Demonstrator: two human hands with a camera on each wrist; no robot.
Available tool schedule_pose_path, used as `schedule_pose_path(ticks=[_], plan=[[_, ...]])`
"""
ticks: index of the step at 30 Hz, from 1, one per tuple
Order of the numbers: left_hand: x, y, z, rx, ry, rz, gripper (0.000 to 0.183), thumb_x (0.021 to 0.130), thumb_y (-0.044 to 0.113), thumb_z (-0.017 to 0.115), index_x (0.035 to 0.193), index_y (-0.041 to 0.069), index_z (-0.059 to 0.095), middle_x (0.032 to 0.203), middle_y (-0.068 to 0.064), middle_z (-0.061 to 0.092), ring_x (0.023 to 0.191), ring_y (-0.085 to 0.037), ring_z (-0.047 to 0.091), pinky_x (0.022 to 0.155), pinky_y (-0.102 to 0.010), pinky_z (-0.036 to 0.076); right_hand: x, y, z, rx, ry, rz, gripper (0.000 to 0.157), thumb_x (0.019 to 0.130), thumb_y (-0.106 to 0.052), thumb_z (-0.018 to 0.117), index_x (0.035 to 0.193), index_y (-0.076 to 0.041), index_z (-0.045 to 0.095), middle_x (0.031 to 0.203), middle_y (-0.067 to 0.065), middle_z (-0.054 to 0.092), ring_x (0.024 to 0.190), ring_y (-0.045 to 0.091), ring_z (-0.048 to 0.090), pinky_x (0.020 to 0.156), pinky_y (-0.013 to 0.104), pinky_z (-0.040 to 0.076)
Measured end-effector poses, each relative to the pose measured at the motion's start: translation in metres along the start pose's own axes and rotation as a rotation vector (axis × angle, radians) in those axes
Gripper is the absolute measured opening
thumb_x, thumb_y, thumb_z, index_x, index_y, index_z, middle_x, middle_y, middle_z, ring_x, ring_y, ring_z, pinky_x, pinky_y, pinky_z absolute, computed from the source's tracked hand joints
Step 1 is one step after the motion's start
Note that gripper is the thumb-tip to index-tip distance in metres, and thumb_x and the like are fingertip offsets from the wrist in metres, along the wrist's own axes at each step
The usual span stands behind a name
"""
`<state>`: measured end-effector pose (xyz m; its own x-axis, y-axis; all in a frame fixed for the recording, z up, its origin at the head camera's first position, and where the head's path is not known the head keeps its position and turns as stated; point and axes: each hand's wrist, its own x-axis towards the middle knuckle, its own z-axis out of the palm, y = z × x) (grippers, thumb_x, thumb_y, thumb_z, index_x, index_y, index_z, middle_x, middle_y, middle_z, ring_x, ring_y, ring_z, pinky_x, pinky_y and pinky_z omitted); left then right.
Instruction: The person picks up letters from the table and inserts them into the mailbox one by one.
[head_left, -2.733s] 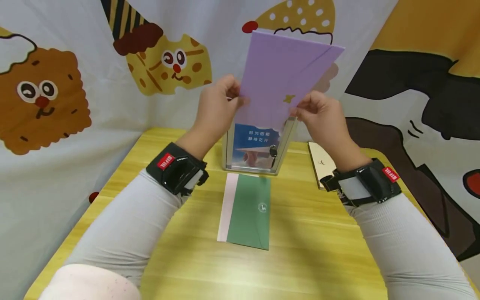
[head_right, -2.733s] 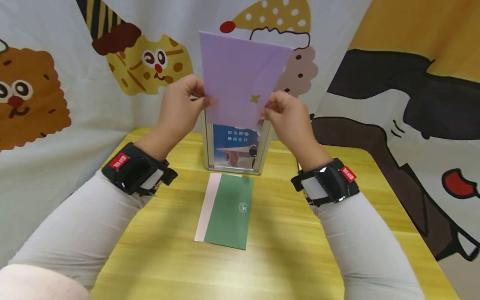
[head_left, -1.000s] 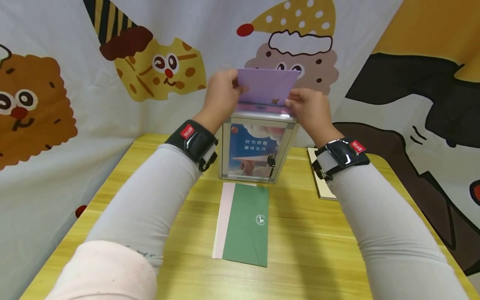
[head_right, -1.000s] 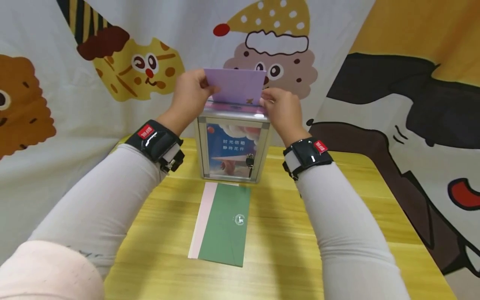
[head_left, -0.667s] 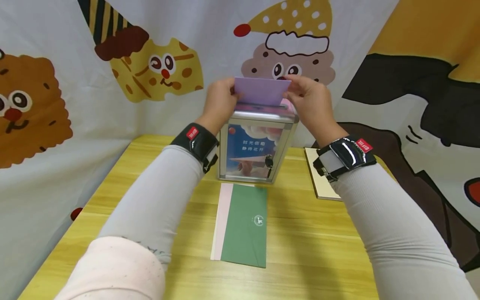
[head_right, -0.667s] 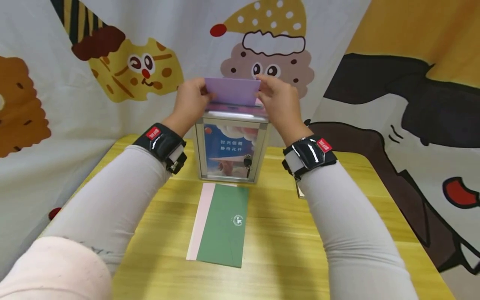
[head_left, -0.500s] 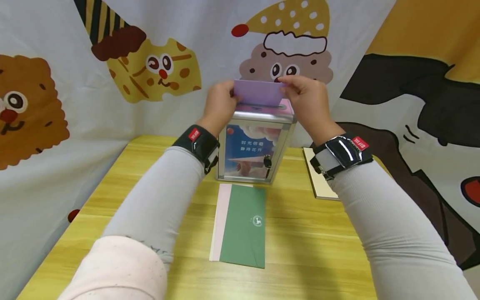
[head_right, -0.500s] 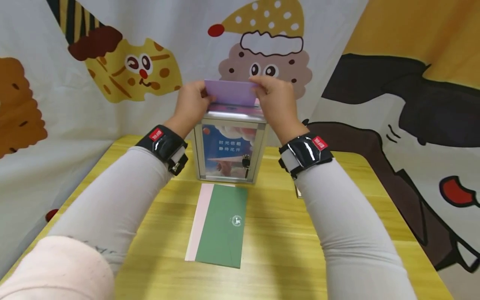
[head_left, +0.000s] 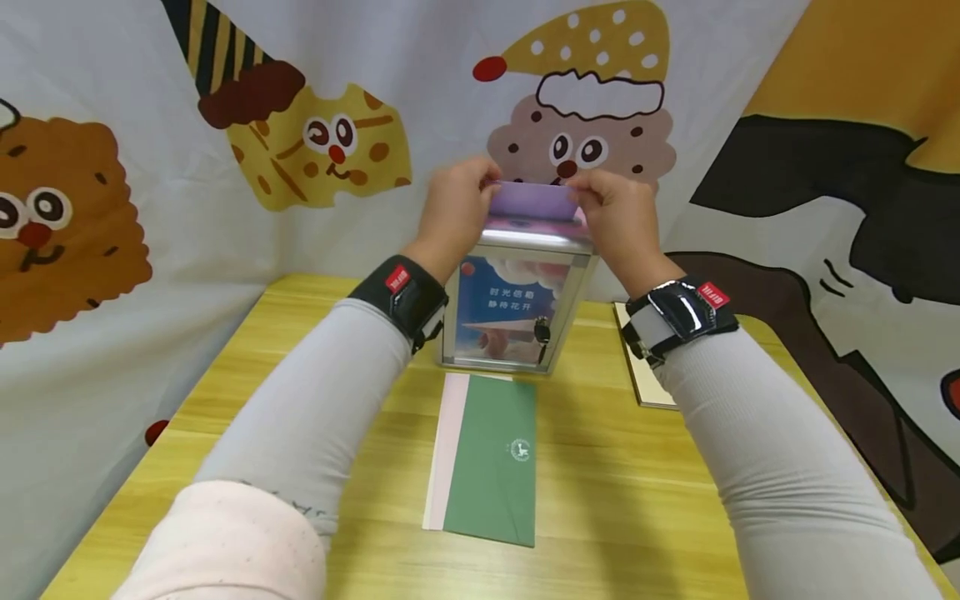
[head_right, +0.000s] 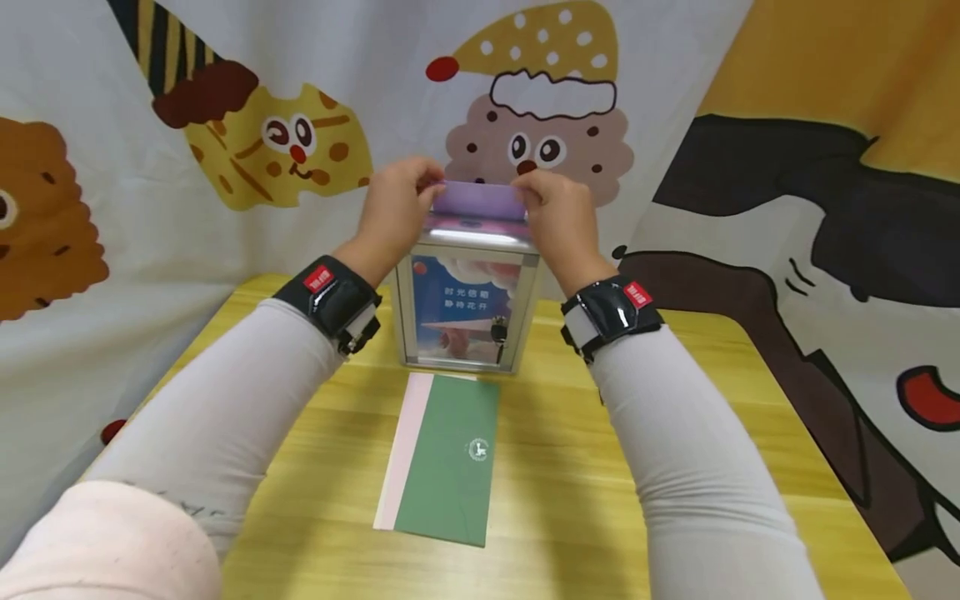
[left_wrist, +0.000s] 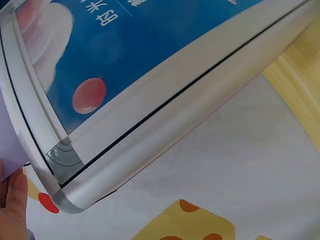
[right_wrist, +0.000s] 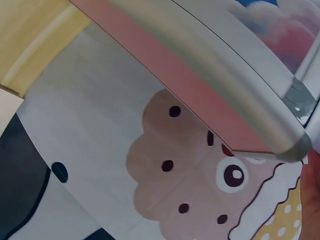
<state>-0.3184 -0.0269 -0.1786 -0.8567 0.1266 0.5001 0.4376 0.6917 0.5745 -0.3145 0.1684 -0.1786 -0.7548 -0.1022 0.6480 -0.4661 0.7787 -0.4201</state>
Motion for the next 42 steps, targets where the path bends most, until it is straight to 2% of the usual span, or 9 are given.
schedule_pose_path(ticks=[3,6,11,13,15,18,24,28,42], plan=[[0.0,0.001,0.002,0.049,-0.016,0.035,0.022,0.1,0.009,0.051,0.113,0.003,0.068,0.115,-0.009,0.068,0.107,-0.021,0.062,0.094,-0.027,0.047,-0.003,0.005,0.004,0.001,-0.011,0.026,0.014,0.094,-0.006,0.061,0.101,-0.002,0.073,0.103,0.014,0.072,0.094,0.027,0.068,0.081,0.038,0.053],[-0.001,-0.001,0.004,0.061,-0.046,0.02,0.024,0.1,0.005,0.048,0.115,0.004,0.067,0.12,-0.009,0.066,0.113,-0.022,0.059,0.098,-0.028,0.045,-0.004,0.01,0.008,-0.013,-0.016,0.027,0.014,0.094,-0.007,0.062,0.101,-0.002,0.074,0.103,0.013,0.072,0.093,0.027,0.068,0.081,0.038,0.053],[-0.003,-0.007,0.007,0.099,-0.113,-0.019,0.024,0.098,0.0,0.051,0.116,0.006,0.065,0.119,-0.009,0.063,0.112,-0.023,0.055,0.097,-0.03,0.046,-0.008,0.012,0.014,-0.061,-0.051,0.003,0.016,0.095,-0.007,0.061,0.103,-0.004,0.074,0.105,0.012,0.072,0.095,0.028,0.068,0.081,0.04,0.053],[-0.004,-0.01,0.01,0.142,-0.148,-0.022,0.03,0.09,-0.004,0.063,0.118,0.006,0.063,0.117,-0.009,0.062,0.11,-0.023,0.055,0.096,-0.031,0.047,-0.009,0.013,0.016,-0.085,-0.076,-0.01,0.017,0.095,-0.006,0.06,0.105,-0.004,0.073,0.106,0.013,0.071,0.095,0.029,0.068,0.081,0.041,0.053],[-0.005,-0.013,0.012,0.195,-0.176,-0.009,0.045,0.078,-0.005,0.076,0.119,0.007,0.061,0.116,-0.009,0.062,0.108,-0.023,0.054,0.096,-0.032,0.048,-0.011,0.013,0.017,-0.106,-0.1,-0.026,0.019,0.095,-0.006,0.059,0.108,-0.004,0.073,0.107,0.013,0.071,0.096,0.029,0.068,0.081,0.042,0.054],[-0.006,-0.016,0.014,0.26,-0.184,0.033,0.064,0.063,0.001,0.089,0.119,0.007,0.059,0.113,-0.009,0.061,0.105,-0.023,0.054,0.097,-0.033,0.047,-0.012,0.014,0.017,-0.14,-0.133,-0.05,0.021,0.095,-0.006,0.059,0.112,-0.004,0.071,0.108,0.014,0.071,0.096,0.03,0.068,0.081,0.042,0.054],[-0.007,-0.018,0.015,0.327,-0.154,0.094,0.056,0.065,0.001,0.088,0.115,0.006,0.062,0.11,-0.01,0.063,0.102,-0.024,0.055,0.095,-0.034,0.048,-0.011,0.014,0.015,-0.23,-0.186,-0.11,0.023,0.097,-0.006,0.056,0.116,-0.006,0.07,0.109,0.015,0.07,0.094,0.033,0.068,0.081,0.044,0.054],[-0.006,-0.016,0.014,0.365,-0.17,0.101,0.054,0.069,0.002,0.086,0.117,0.006,0.061,0.111,-0.011,0.062,0.103,-0.024,0.054,0.095,-0.034,0.048,-0.01,0.014,0.013,-0.284,-0.193,-0.154,0.023,0.097,-0.005,0.056,0.115,-0.006,0.071,0.105,0.017,0.071,0.09,0.036,0.068,0.077,0.047,0.055],[-0.004,-0.014,0.012,0.448,-0.204,0.111,0.056,0.062,-0.002,0.088,0.111,0.005,0.062,0.111,-0.012,0.062,0.107,-0.025,0.055,0.094,-0.033,0.048,-0.012,0.009,0.012,-0.322,-0.196,-0.162,0.023,0.097,-0.006,0.056,0.115,-0.006,0.07,0.103,0.017,0.071,0.082,0.034,0.068,0.071,0.045,0.055]])
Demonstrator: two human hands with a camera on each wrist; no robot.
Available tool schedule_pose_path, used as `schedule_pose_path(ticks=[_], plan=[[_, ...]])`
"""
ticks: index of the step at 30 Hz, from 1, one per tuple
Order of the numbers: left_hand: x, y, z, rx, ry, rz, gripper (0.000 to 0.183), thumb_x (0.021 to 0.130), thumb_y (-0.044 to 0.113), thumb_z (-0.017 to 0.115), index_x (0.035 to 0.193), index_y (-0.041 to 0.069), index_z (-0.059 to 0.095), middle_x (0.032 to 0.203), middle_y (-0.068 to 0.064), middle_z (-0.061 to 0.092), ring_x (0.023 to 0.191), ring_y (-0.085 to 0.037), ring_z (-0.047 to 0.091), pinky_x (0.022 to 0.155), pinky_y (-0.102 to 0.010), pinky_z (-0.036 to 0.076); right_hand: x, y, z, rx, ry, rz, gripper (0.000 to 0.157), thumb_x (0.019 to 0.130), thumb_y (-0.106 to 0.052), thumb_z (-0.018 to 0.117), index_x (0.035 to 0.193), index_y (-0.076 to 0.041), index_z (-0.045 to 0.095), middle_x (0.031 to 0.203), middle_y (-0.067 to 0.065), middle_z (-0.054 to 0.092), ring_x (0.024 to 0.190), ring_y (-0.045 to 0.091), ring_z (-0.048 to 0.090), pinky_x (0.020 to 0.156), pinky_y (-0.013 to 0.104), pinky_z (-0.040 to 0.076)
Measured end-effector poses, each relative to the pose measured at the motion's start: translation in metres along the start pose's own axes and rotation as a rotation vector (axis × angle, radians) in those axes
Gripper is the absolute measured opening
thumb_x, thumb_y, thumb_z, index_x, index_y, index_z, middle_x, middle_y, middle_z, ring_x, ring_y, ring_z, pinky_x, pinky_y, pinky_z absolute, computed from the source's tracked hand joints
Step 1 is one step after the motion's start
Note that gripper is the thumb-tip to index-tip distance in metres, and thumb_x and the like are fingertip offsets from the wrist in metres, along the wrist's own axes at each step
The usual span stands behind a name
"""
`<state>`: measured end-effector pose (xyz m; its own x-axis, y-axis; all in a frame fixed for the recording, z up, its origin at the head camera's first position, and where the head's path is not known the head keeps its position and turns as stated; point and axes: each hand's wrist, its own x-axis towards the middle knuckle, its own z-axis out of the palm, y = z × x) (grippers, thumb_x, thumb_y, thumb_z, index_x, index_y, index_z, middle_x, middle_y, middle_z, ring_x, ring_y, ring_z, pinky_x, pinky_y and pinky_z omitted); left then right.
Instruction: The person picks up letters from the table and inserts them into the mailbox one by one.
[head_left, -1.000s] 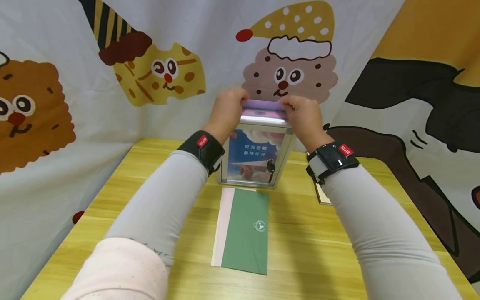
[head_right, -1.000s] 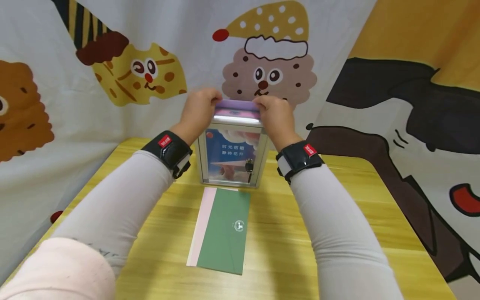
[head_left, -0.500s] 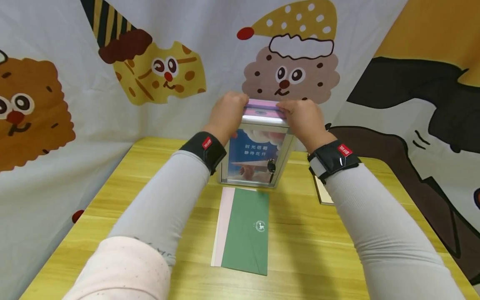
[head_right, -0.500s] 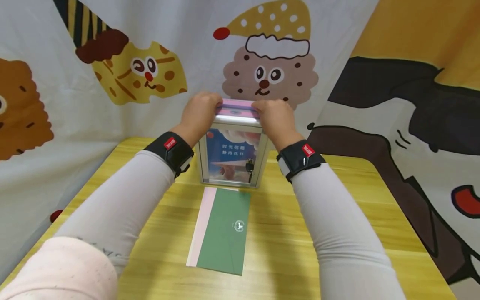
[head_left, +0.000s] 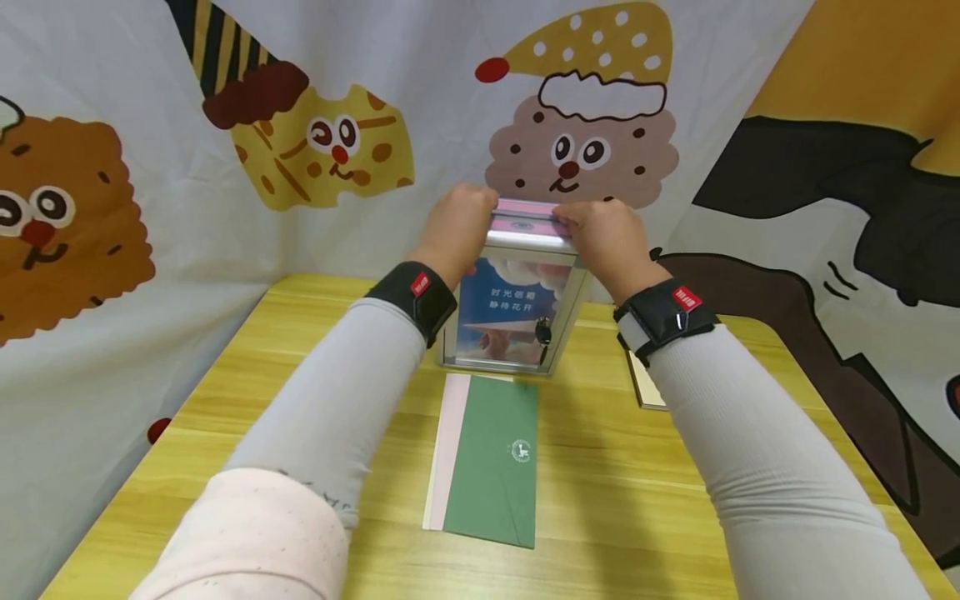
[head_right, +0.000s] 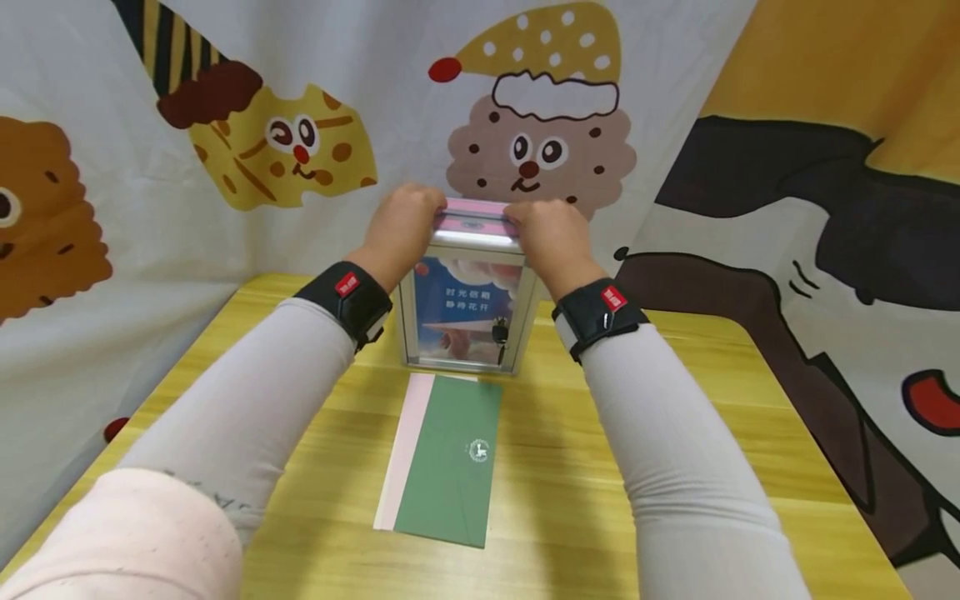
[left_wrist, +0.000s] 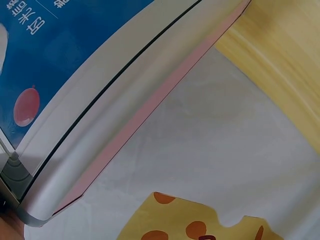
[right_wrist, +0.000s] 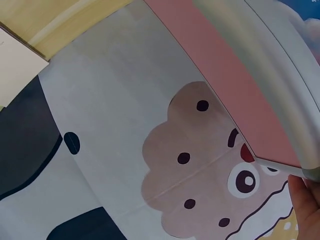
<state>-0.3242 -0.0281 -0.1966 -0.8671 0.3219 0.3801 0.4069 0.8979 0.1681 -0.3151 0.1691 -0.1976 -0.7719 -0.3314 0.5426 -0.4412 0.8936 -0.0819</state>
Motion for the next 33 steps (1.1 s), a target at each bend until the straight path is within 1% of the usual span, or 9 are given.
schedule_pose_path(ticks=[3,6,9,14,19,22,25,29,33], plan=[[-0.004,0.0,0.001,-0.027,0.004,-0.012,0.056,0.062,-0.003,0.087,0.112,0.005,0.062,0.11,-0.012,0.062,0.106,-0.025,0.055,0.093,-0.033,0.048,-0.003,-0.002,0.002,0.0,-0.004,0.013,0.024,0.098,-0.007,0.055,0.117,-0.006,0.07,0.105,0.016,0.071,0.081,0.033,0.068,0.071,0.044,0.054],[-0.012,-0.001,0.001,-0.165,0.04,-0.07,0.039,0.078,0.0,0.078,0.114,0.006,0.062,0.111,-0.01,0.061,0.106,-0.024,0.053,0.094,-0.033,0.048,-0.01,-0.004,0.004,0.03,0.03,0.034,0.025,0.099,-0.008,0.054,0.119,-0.007,0.069,0.108,0.015,0.07,0.086,0.032,0.068,0.074,0.044,0.054],[-0.027,-0.004,0.0,-0.313,0.151,-0.133,0.021,0.094,0.009,0.062,0.116,0.006,0.064,0.113,-0.009,0.063,0.107,-0.023,0.054,0.095,-0.033,0.047,-0.024,-0.006,0.004,0.105,0.109,0.062,0.025,0.099,-0.01,0.054,0.12,-0.007,0.068,0.111,0.015,0.069,0.091,0.033,0.067,0.075,0.044,0.053],[-0.067,-0.012,-0.004,-0.399,0.367,-0.126,0.022,0.098,0.013,0.057,0.114,0.0,0.065,0.113,-0.013,0.066,0.107,-0.026,0.059,0.095,-0.035,0.046,-0.063,-0.008,0.004,0.18,0.267,-0.003,0.023,0.096,-0.012,0.059,0.115,-0.006,0.071,0.107,0.017,0.07,0.091,0.033,0.069,0.075,0.045,0.055],[-0.116,-0.018,0.004,-0.489,0.428,-0.141,0.022,0.093,0.011,0.064,0.109,-0.004,0.064,0.105,-0.017,0.065,0.099,-0.03,0.06,0.089,-0.038,0.049,-0.111,-0.009,0.006,0.197,0.321,-0.082,0.022,0.091,-0.003,0.064,0.112,-0.002,0.071,0.104,0.017,0.071,0.093,0.033,0.069,0.075,0.046,0.055],[-0.143,-0.02,0.017,-0.558,0.378,-0.204,0.024,0.09,0.009,0.068,0.108,-0.005,0.063,0.104,-0.019,0.064,0.098,-0.031,0.061,0.088,-0.039,0.05,-0.139,-0.012,0.008,0.219,0.286,-0.06,0.029,0.086,0.001,0.068,0.115,0.001,0.068,0.108,0.019,0.069,0.096,0.035,0.067,0.076,0.047,0.055],[-0.164,-0.018,0.032,-0.639,0.281,-0.309,0.027,0.087,0.009,0.072,0.108,-0.005,0.062,0.103,-0.018,0.064,0.096,-0.031,0.061,0.087,-0.039,0.051,-0.164,-0.018,0.011,0.251,0.181,0.018,0.041,0.083,0.0,0.072,0.123,0.002,0.063,0.118,0.021,0.065,0.107,0.037,0.062,0.084,0.05,0.052],[-0.183,-0.011,0.06,-0.673,0.089,-0.433,0.03,0.084,0.01,0.075,0.106,-0.003,0.061,0.098,-0.015,0.063,0.09,-0.027,0.06,0.08,-0.037,0.052,-0.194,-0.025,0.02,0.292,-0.015,0.153,0.056,0.082,-0.005,0.076,0.134,-0.001,0.054,0.132,0.022,0.055,0.12,0.04,0.052,0.092,0.054,0.047],[-0.193,0.004,0.092,-0.619,-0.112,-0.471,0.034,0.081,0.015,0.079,0.104,-0.003,0.06,0.092,-0.014,0.063,0.083,-0.025,0.059,0.073,-0.036,0.051,-0.218,-0.031,0.032,0.327,-0.203,0.269,0.064,0.083,-0.012,0.076,0.14,-0.003,0.047,0.139,0.023,0.047,0.125,0.042,0.047,0.095,0.056,0.045]])
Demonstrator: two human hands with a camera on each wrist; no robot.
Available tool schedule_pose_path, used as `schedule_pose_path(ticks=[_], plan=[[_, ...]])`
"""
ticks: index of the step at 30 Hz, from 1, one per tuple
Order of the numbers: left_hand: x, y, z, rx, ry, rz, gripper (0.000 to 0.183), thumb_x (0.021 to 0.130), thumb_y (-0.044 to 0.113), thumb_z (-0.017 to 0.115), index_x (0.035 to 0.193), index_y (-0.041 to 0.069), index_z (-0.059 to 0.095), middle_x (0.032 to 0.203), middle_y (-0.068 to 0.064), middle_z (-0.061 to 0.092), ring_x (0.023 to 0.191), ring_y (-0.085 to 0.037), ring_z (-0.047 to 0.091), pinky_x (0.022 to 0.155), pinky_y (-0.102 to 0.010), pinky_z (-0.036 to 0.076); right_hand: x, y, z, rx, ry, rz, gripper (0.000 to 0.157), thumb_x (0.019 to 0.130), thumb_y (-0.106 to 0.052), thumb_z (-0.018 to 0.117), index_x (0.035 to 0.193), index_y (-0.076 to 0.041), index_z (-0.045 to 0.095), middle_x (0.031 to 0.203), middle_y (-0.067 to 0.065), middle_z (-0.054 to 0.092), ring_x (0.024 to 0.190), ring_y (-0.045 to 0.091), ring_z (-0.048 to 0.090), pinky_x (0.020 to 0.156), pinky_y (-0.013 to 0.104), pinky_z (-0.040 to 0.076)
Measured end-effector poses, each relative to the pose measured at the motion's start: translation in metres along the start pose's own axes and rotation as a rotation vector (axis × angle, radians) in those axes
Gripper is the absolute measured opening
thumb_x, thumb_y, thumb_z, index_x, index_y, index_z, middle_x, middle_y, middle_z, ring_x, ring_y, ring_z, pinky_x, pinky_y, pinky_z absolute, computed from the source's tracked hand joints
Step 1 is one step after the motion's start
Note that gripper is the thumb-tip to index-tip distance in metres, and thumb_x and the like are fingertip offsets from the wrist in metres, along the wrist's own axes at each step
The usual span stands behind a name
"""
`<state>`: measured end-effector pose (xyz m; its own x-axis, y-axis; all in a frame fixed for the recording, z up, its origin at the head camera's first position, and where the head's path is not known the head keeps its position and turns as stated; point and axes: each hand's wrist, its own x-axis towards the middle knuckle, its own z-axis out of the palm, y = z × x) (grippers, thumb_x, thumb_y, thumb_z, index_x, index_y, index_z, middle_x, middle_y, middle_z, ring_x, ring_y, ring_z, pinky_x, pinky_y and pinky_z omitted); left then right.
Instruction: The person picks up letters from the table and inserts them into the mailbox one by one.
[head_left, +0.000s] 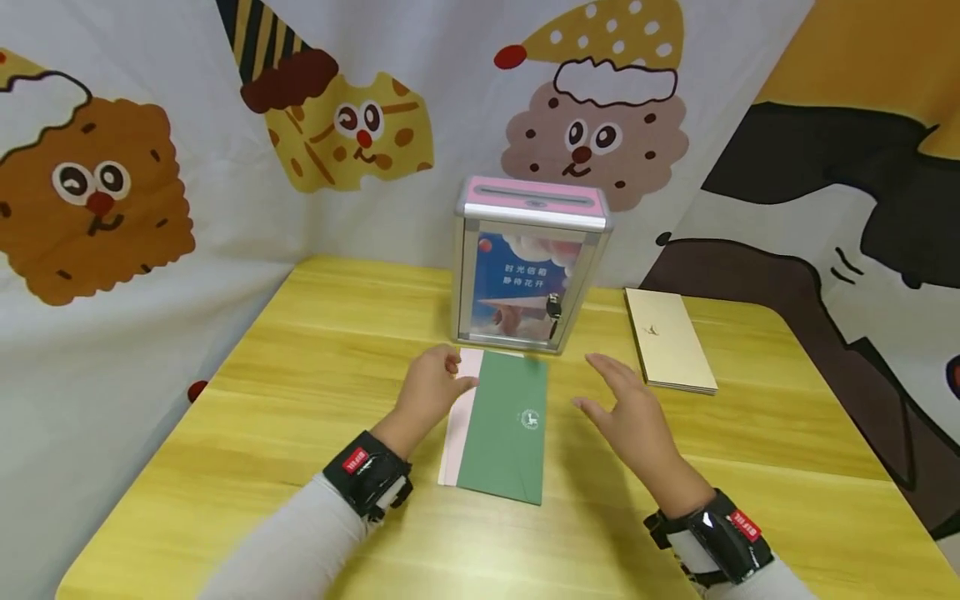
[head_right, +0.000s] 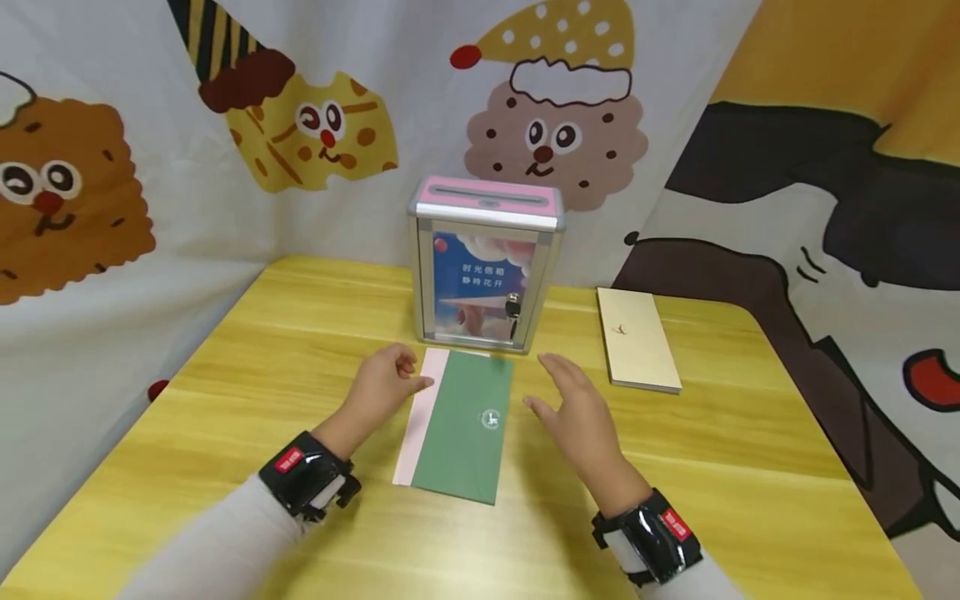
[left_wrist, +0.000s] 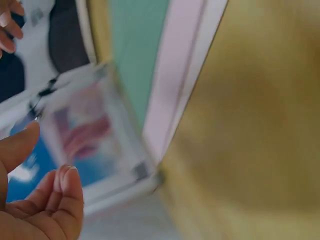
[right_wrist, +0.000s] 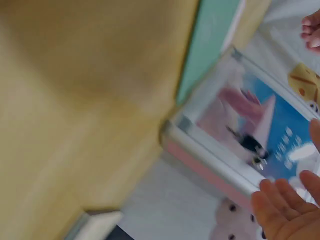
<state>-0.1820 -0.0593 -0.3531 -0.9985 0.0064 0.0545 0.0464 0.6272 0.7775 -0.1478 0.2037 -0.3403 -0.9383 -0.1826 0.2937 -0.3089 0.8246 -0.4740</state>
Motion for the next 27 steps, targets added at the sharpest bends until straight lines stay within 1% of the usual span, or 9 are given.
schedule_pose_path(ticks=[4,7,10,15,17,20,23,26,27], plan=[[-0.001,-0.005,0.03,0.077,-0.077,-0.075,0.044,0.076,0.02,0.083,0.101,-0.007,0.058,0.09,-0.017,0.062,0.082,-0.028,0.058,0.073,-0.039,0.05,-0.01,0.003,0.013,0.053,-0.142,0.105,0.065,0.085,-0.014,0.075,0.141,-0.002,0.044,0.144,0.025,0.041,0.127,0.044,0.044,0.099,0.056,0.041],[-0.002,-0.006,0.047,0.133,-0.093,-0.127,0.054,0.071,0.025,0.087,0.101,-0.009,0.058,0.091,-0.018,0.06,0.086,-0.03,0.059,0.077,-0.041,0.052,-0.014,0.003,0.018,0.097,-0.214,0.165,0.066,0.085,-0.012,0.074,0.142,0.0,0.043,0.144,0.026,0.039,0.125,0.045,0.046,0.098,0.056,0.042],[-0.004,-0.006,0.058,0.204,-0.098,-0.157,0.063,0.066,0.032,0.09,0.102,-0.01,0.059,0.093,-0.019,0.06,0.088,-0.031,0.059,0.08,-0.042,0.052,-0.017,0.002,0.021,0.125,-0.265,0.216,0.068,0.085,-0.012,0.074,0.143,0.0,0.04,0.144,0.028,0.038,0.124,0.045,0.046,0.097,0.057,0.043],[-0.008,-0.005,0.065,0.357,-0.087,-0.146,0.066,0.059,0.042,0.091,0.092,-0.009,0.064,0.091,-0.019,0.063,0.089,-0.032,0.058,0.082,-0.041,0.049,-0.018,0.0,0.025,0.15,-0.323,0.271,0.07,0.086,-0.014,0.073,0.145,0.0,0.038,0.142,0.03,0.04,0.124,0.047,0.046,0.096,0.058,0.043],[-0.009,-0.004,0.067,0.45,-0.094,-0.129,0.068,0.059,0.047,0.09,0.091,-0.008,0.065,0.09,-0.017,0.064,0.091,-0.031,0.058,0.083,-0.04,0.048,-0.018,0.001,0.026,0.149,-0.334,0.274,0.07,0.086,-0.014,0.073,0.145,0.0,0.038,0.142,0.03,0.041,0.124,0.047,0.046,0.096,0.058,0.043],[-0.011,-0.001,0.071,0.588,-0.116,-0.111,0.075,0.059,0.055,0.087,0.095,-0.007,0.065,0.092,-0.016,0.063,0.094,-0.03,0.057,0.083,-0.038,0.046,-0.018,0.001,0.026,0.142,-0.337,0.27,0.069,0.087,-0.014,0.072,0.145,0.0,0.037,0.142,0.03,0.041,0.124,0.047,0.046,0.097,0.058,0.042],[-0.01,0.002,0.075,0.718,-0.141,-0.096,0.078,0.063,0.06,0.082,0.101,-0.005,0.066,0.095,-0.014,0.065,0.094,-0.027,0.057,0.084,-0.035,0.044,-0.018,0.003,0.025,0.133,-0.336,0.264,0.069,0.087,-0.014,0.071,0.145,0.001,0.037,0.143,0.03,0.04,0.124,0.047,0.046,0.097,0.058,0.042],[-0.009,0.004,0.078,0.781,-0.149,-0.105,0.076,0.066,0.06,0.079,0.105,-0.005,0.068,0.1,-0.014,0.066,0.095,-0.026,0.057,0.084,-0.035,0.044,-0.018,0.005,0.024,0.131,-0.336,0.258,0.069,0.088,-0.014,0.071,0.145,0.001,0.036,0.143,0.03,0.039,0.125,0.047,0.045,0.098,0.058,0.041],[-0.009,0.006,0.079,0.772,-0.151,-0.125,0.077,0.067,0.059,0.08,0.107,-0.005,0.067,0.103,-0.016,0.065,0.095,-0.027,0.057,0.084,-0.035,0.045,-0.017,0.005,0.023,0.132,-0.338,0.257,0.069,0.088,-0.014,0.071,0.145,0.001,0.036,0.144,0.03,0.038,0.125,0.047,0.045,0.099,0.058,0.041]])
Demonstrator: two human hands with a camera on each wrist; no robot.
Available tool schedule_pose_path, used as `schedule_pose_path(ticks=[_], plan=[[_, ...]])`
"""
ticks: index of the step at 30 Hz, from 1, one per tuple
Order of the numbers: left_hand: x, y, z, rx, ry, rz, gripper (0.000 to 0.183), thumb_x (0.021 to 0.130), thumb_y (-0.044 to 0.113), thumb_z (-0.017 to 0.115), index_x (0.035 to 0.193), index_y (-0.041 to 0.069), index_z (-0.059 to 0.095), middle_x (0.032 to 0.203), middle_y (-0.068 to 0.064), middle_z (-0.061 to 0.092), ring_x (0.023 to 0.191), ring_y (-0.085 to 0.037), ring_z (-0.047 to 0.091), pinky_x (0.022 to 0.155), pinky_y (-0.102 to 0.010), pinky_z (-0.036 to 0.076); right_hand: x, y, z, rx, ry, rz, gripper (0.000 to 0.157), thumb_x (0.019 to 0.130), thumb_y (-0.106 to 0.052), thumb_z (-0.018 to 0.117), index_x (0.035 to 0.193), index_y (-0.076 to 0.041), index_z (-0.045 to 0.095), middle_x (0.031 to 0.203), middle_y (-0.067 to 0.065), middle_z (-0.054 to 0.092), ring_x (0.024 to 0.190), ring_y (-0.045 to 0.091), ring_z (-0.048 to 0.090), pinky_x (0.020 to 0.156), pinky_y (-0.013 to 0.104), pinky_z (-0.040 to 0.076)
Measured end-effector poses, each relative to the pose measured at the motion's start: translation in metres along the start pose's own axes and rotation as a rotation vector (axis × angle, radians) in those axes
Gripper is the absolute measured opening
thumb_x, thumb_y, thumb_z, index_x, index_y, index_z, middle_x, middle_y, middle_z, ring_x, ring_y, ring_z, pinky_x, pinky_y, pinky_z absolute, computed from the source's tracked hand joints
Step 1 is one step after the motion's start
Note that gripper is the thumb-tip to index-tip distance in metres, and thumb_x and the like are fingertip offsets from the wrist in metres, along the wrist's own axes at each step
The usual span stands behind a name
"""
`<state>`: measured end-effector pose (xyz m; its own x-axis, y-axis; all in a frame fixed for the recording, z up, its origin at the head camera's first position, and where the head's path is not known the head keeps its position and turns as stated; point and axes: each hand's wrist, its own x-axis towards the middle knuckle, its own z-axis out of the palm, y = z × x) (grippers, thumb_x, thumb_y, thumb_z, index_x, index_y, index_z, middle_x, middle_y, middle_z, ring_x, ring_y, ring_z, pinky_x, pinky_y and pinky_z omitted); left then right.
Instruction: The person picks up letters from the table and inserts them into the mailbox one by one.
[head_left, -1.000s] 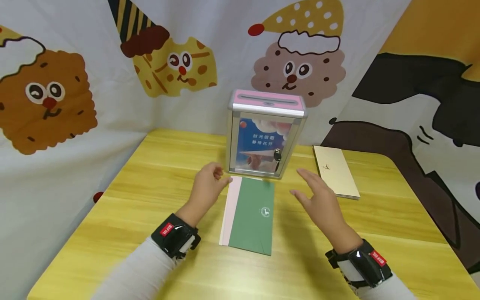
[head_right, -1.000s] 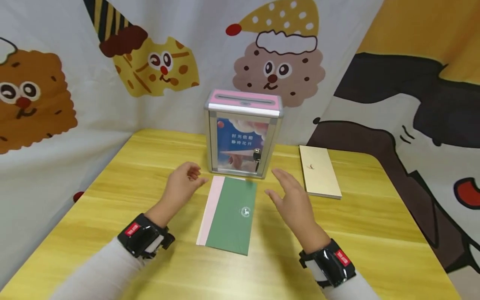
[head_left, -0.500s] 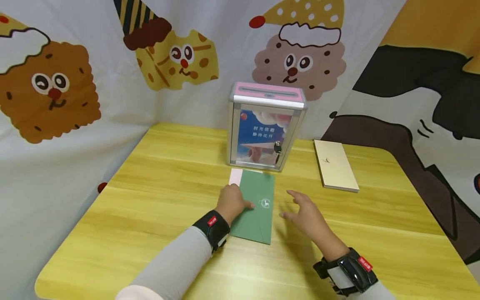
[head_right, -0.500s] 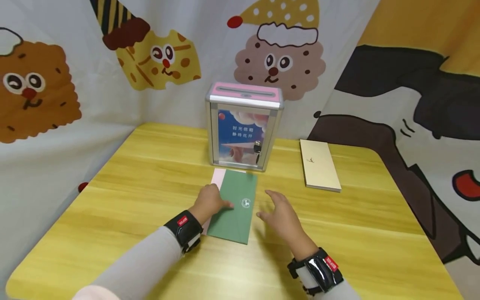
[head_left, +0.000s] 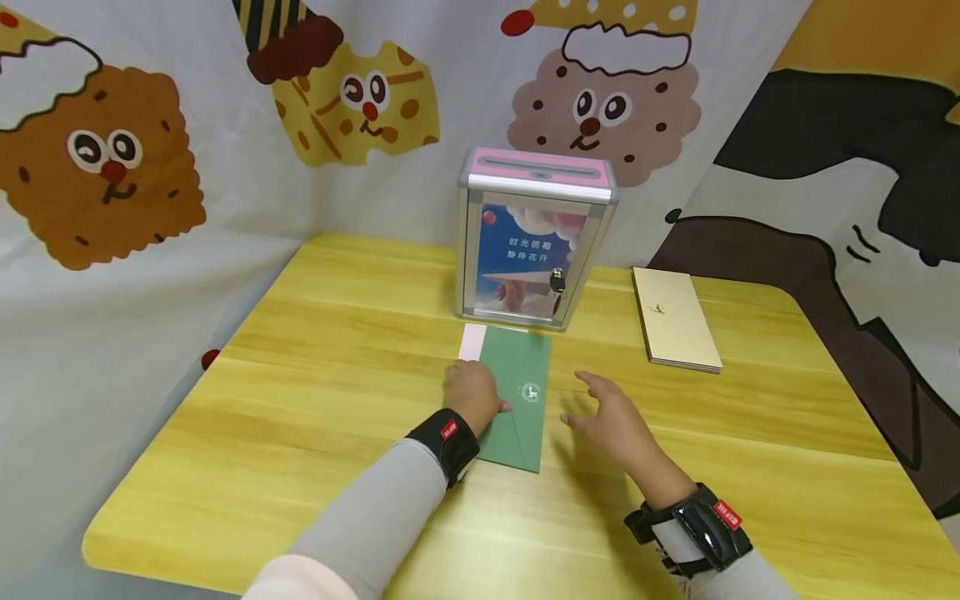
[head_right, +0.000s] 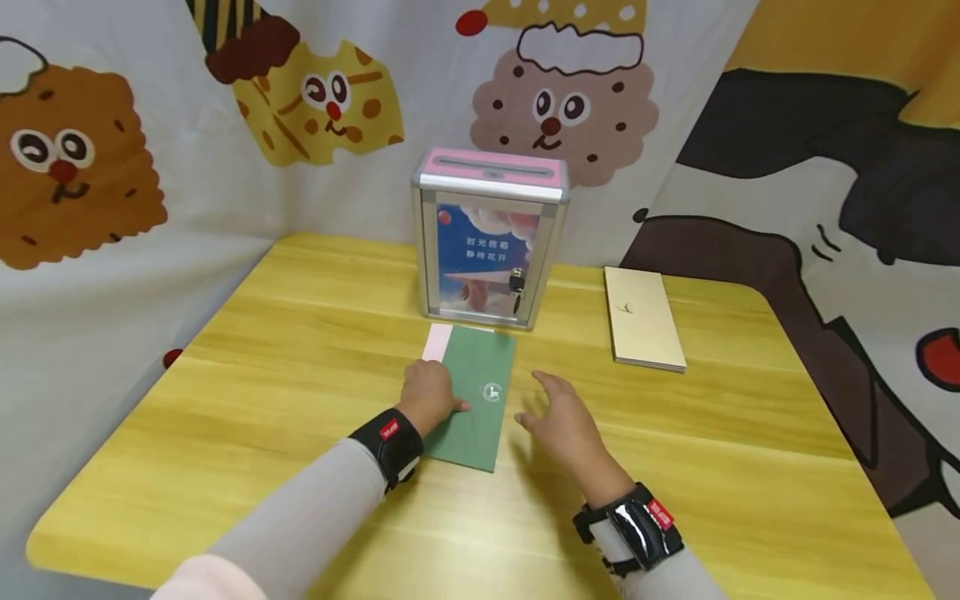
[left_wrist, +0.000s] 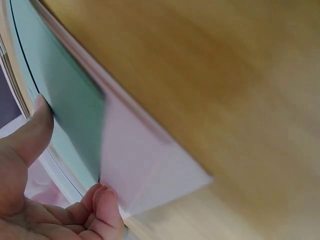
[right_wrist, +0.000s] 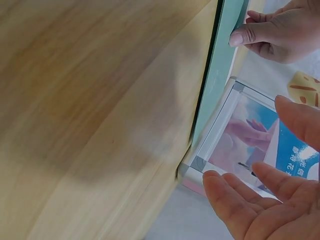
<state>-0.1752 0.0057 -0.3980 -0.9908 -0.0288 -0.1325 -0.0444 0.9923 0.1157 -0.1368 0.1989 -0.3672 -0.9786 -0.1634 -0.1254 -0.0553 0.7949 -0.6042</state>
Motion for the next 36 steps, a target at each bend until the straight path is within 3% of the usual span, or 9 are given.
schedule_pose_path(ticks=[10,16,20,23,27,30,31,34,36], plan=[[0.002,0.007,-0.01,-0.013,-0.099,-0.103,0.072,0.073,0.054,0.078,0.115,-0.003,0.066,0.115,-0.016,0.064,0.106,-0.029,0.058,0.088,-0.037,0.048,-0.003,0.001,-0.006,0.0,0.011,-0.011,0.068,0.088,-0.012,0.07,0.144,0.002,0.037,0.144,0.031,0.037,0.125,0.047,0.044,0.1,0.058,0.04],[0.002,0.0,-0.012,-0.31,-0.062,-0.209,0.061,0.068,0.029,0.089,0.108,-0.009,0.063,0.108,-0.018,0.065,0.102,-0.033,0.061,0.087,-0.039,0.052,-0.008,0.004,-0.008,0.008,0.009,0.003,0.067,0.088,-0.012,0.07,0.145,0.002,0.036,0.144,0.031,0.037,0.127,0.048,0.042,0.1,0.059,0.039],[0.0,-0.005,-0.013,-0.417,-0.054,-0.221,0.036,0.074,0.009,0.082,0.1,-0.007,0.064,0.099,-0.016,0.067,0.093,-0.031,0.065,0.08,-0.039,0.055,-0.011,0.005,-0.011,0.002,0.015,0.016,0.068,0.089,-0.012,0.069,0.146,0.001,0.035,0.143,0.032,0.037,0.126,0.048,0.042,0.099,0.059,0.04],[0.002,-0.009,-0.012,-0.419,-0.061,-0.202,0.021,0.076,0.003,0.075,0.093,-0.005,0.065,0.094,-0.015,0.068,0.087,-0.028,0.065,0.076,-0.039,0.055,-0.011,0.005,-0.013,0.001,0.014,0.023,0.068,0.089,-0.012,0.069,0.147,0.0,0.034,0.143,0.032,0.038,0.126,0.048,0.042,0.099,0.06,0.04],[0.013,-0.024,0.0,-0.416,-0.025,-0.126,0.023,0.076,0.005,0.074,0.095,-0.005,0.065,0.096,-0.016,0.067,0.085,-0.027,0.064,0.075,-0.039,0.055,-0.011,0.006,-0.013,0.003,0.012,0.024,0.069,0.089,-0.012,0.069,0.147,0.0,0.034,0.141,0.032,0.039,0.126,0.049,0.042,0.098,0.06,0.041],[0.047,-0.042,0.045,-0.336,0.039,0.007,0.027,0.075,0.018,0.08,0.087,-0.002,0.066,0.088,-0.013,0.065,0.076,-0.024,0.061,0.068,-0.035,0.054,-0.011,0.006,-0.014,0.006,0.007,0.019,0.069,0.089,-0.012,0.069,0.147,0.0,0.033,0.141,0.032,0.041,0.126,0.049,0.042,0.098,0.059,0.041],[0.052,-0.047,0.051,-0.319,0.024,0.035,0.031,0.075,0.024,0.082,0.085,-0.001,0.067,0.087,-0.012,0.065,0.075,-0.023,0.06,0.068,-0.033,0.053,-0.011,0.006,-0.013,0.008,0.005,0.019,0.069,0.089,-0.013,0.069,0.147,0.0,0.033,0.141,0.032,0.041,0.126,0.049,0.042,0.098,0.059,0.041],[0.057,-0.053,0.052,-0.36,-0.052,0.076,0.035,0.075,0.031,0.084,0.069,0.002,0.064,0.073,-0.008,0.061,0.067,-0.021,0.058,0.062,-0.031,0.051,-0.01,0.005,-0.013,0.007,-0.004,0.019,0.069,0.089,-0.013,0.068,0.147,0.001,0.033,0.14,0.03,0.043,0.126,0.048,0.043,0.098,0.058,0.041],[0.027,-0.05,0.015,-0.473,-0.116,0.065,0.032,0.08,0.022,0.08,0.064,0.005,0.059,0.066,-0.004,0.057,0.063,-0.018,0.059,0.061,-0.029,0.05,-0.009,0.004,-0.013,0.008,-0.008,0.012,0.068,0.09,-0.014,0.068,0.146,0.002,0.034,0.139,0.029,0.046,0.125,0.046,0.046,0.098,0.056,0.043]])
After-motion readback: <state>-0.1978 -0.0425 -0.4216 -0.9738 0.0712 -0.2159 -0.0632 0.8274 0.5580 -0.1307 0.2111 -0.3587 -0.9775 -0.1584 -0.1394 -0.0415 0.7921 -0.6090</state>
